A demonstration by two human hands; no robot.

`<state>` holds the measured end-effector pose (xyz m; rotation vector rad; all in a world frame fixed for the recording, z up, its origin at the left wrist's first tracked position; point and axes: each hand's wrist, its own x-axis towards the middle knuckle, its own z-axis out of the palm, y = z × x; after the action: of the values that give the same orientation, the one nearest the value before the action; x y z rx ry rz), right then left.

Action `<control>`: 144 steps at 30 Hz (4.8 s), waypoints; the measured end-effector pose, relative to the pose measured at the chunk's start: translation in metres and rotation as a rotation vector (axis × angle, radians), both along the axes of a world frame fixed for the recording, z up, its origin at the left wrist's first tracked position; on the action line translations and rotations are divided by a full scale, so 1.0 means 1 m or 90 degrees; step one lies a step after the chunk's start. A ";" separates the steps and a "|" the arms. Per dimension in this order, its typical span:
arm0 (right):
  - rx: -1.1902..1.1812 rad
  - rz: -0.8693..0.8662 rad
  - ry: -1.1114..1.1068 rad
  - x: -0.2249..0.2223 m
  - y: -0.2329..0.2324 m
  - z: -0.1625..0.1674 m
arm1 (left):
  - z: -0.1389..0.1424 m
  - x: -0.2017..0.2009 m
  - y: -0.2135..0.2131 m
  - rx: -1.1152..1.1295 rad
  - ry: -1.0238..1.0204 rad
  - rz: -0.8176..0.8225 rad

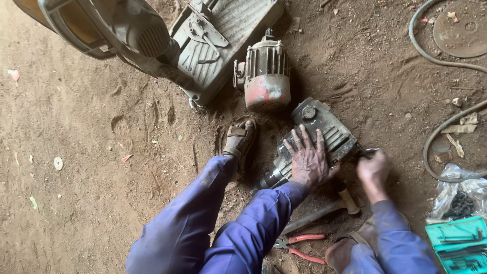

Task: The person sits on the workshop floor repairing a rotary hammer drill, using a hex key to loosen and remove screws from the machine housing while holding it steady. Near the end, another person assists in fitting a black cylindrical part onto the drill as the person continues working on the assembly.

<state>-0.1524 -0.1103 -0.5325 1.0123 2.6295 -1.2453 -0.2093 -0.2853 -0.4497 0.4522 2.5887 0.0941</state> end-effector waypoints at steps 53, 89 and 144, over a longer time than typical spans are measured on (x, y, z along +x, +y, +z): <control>-0.122 -0.102 -0.246 0.002 -0.014 0.017 | 0.002 0.001 -0.002 -0.005 0.011 -0.008; -0.343 -0.291 0.077 -0.015 0.016 0.038 | 0.003 0.003 -0.002 0.010 0.018 -0.012; -0.042 0.126 0.065 0.057 0.020 -0.006 | -0.004 0.008 0.038 -0.145 -0.069 0.001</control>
<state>-0.0957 -0.0898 -0.5390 0.6759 2.6642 -1.3601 -0.2011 -0.2470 -0.4538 0.3510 2.4567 -0.1709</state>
